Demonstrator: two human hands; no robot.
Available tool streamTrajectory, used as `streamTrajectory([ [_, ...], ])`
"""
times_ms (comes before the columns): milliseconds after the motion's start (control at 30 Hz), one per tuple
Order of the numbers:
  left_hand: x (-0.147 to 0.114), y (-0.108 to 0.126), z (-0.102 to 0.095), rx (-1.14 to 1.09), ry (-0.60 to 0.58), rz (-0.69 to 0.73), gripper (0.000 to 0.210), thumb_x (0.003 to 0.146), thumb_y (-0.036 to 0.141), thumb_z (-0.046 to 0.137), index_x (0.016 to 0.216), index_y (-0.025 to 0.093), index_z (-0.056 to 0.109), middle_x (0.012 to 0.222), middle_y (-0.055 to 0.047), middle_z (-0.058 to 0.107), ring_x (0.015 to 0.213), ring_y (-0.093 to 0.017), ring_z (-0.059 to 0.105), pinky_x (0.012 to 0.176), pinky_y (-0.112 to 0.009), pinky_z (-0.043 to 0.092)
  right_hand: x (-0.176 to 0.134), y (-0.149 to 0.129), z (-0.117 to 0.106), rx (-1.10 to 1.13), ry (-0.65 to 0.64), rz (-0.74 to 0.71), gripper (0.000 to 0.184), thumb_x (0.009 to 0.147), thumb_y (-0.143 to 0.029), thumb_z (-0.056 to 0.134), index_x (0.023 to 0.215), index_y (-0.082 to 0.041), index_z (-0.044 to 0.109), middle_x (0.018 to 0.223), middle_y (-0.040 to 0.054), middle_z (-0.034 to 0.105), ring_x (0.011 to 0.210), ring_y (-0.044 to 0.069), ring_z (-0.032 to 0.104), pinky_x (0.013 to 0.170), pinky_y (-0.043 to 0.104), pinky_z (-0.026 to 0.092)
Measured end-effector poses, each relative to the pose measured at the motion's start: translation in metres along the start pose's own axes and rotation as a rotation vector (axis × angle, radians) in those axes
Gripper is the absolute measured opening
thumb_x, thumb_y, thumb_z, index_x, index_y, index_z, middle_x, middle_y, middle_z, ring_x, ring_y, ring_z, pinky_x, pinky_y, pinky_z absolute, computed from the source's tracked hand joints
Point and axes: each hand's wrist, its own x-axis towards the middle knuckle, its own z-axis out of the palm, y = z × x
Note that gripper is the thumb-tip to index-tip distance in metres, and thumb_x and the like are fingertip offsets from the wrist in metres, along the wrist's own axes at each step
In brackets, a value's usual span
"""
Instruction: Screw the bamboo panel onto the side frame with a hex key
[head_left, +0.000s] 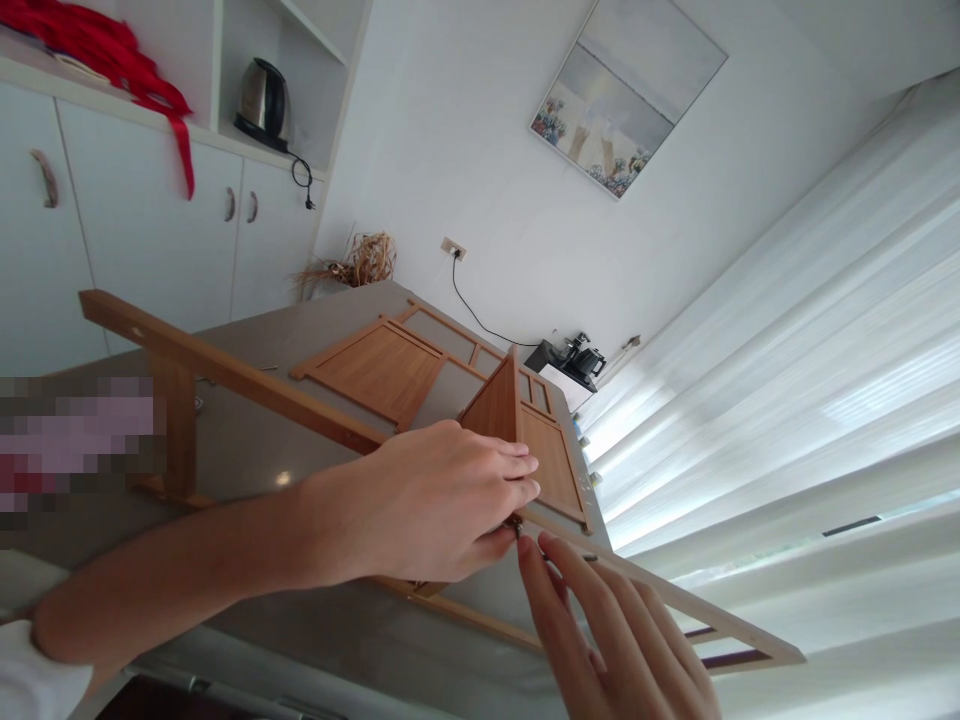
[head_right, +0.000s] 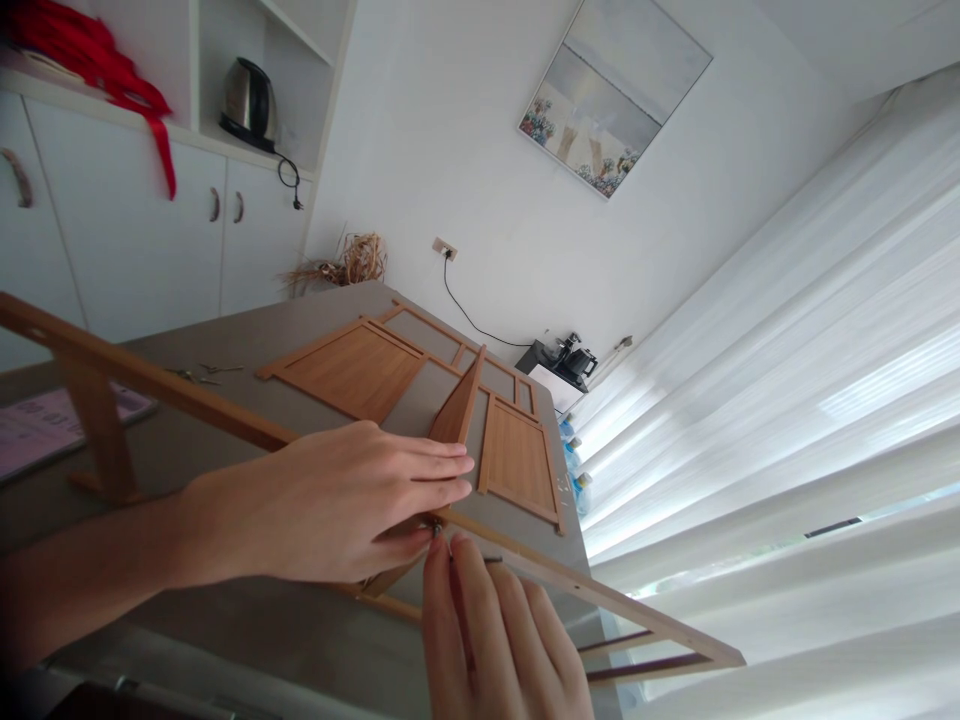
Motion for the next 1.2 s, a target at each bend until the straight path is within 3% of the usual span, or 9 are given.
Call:
streamTrajectory([
  [100, 0.000, 0.000, 0.001, 0.001, 0.001, 0.005, 0.037, 0.106, 0.034, 0.052, 0.134, 0.016, 0.068, 0.146, -0.002, 0.066, 0.138, -0.018, 0.059, 0.093, -0.030, 0.057, 0.002, -0.002, 0.000, -0.007, 0.023, 0.025, 0.024, 0.098, -0.005, 0.056, 0.108, -0.014, 0.076, 0.104, 0.0082, 0.079, 0.087, 0.020, 0.073, 0.081, 0.033, 0.053],
  [400, -0.001, 0.001, 0.000, -0.013, 0.025, 0.008, 0.037, 0.106, 0.036, 0.053, 0.132, 0.015, 0.069, 0.141, -0.005, 0.069, 0.131, -0.021, 0.065, 0.094, -0.030, 0.057, 0.017, -0.007, -0.012, -0.041, -0.079, 0.007, 0.024, 0.098, -0.007, 0.055, 0.110, -0.014, 0.074, 0.107, 0.0112, 0.078, 0.092, 0.019, 0.074, 0.083, 0.031, 0.058],
  [667, 0.001, -0.001, 0.000, -0.001, 0.016, 0.001, 0.035, 0.104, 0.032, 0.054, 0.131, 0.016, 0.070, 0.143, -0.003, 0.068, 0.130, -0.020, 0.065, 0.085, -0.031, 0.058, 0.007, -0.006, -0.004, 0.076, -0.040, 0.085, 0.033, 0.095, 0.002, 0.051, 0.117, -0.010, 0.072, 0.110, 0.0128, 0.077, 0.091, 0.022, 0.073, 0.081, 0.035, 0.056],
  [800, 0.000, 0.000, 0.000, -0.013, 0.013, 0.004, 0.037, 0.105, 0.033, 0.053, 0.134, 0.015, 0.068, 0.143, -0.003, 0.068, 0.135, -0.019, 0.062, 0.091, -0.029, 0.055, 0.004, -0.006, -0.002, 0.096, -0.012, 0.128, 0.029, 0.095, -0.005, 0.064, 0.123, -0.011, 0.071, 0.117, 0.0133, 0.075, 0.098, 0.024, 0.074, 0.085, 0.036, 0.056],
  [1000, 0.000, 0.000, 0.000, -0.002, 0.023, 0.005, 0.035, 0.102, 0.028, 0.056, 0.132, 0.015, 0.069, 0.142, -0.003, 0.069, 0.134, -0.018, 0.063, 0.084, -0.029, 0.056, 0.000, -0.008, 0.001, 0.096, 0.061, 0.197, 0.022, 0.095, -0.007, 0.070, 0.115, -0.013, 0.073, 0.112, 0.0103, 0.075, 0.099, 0.018, 0.074, 0.090, 0.030, 0.055],
  [1200, 0.001, 0.000, 0.001, -0.015, 0.027, 0.011, 0.034, 0.102, 0.028, 0.056, 0.130, 0.014, 0.070, 0.142, -0.004, 0.069, 0.133, -0.020, 0.063, 0.089, -0.030, 0.058, -0.002, -0.008, 0.001, 0.150, 0.076, 0.222, 0.023, 0.093, -0.004, 0.071, 0.114, -0.013, 0.074, 0.110, 0.0096, 0.074, 0.099, 0.017, 0.074, 0.089, 0.029, 0.055],
])
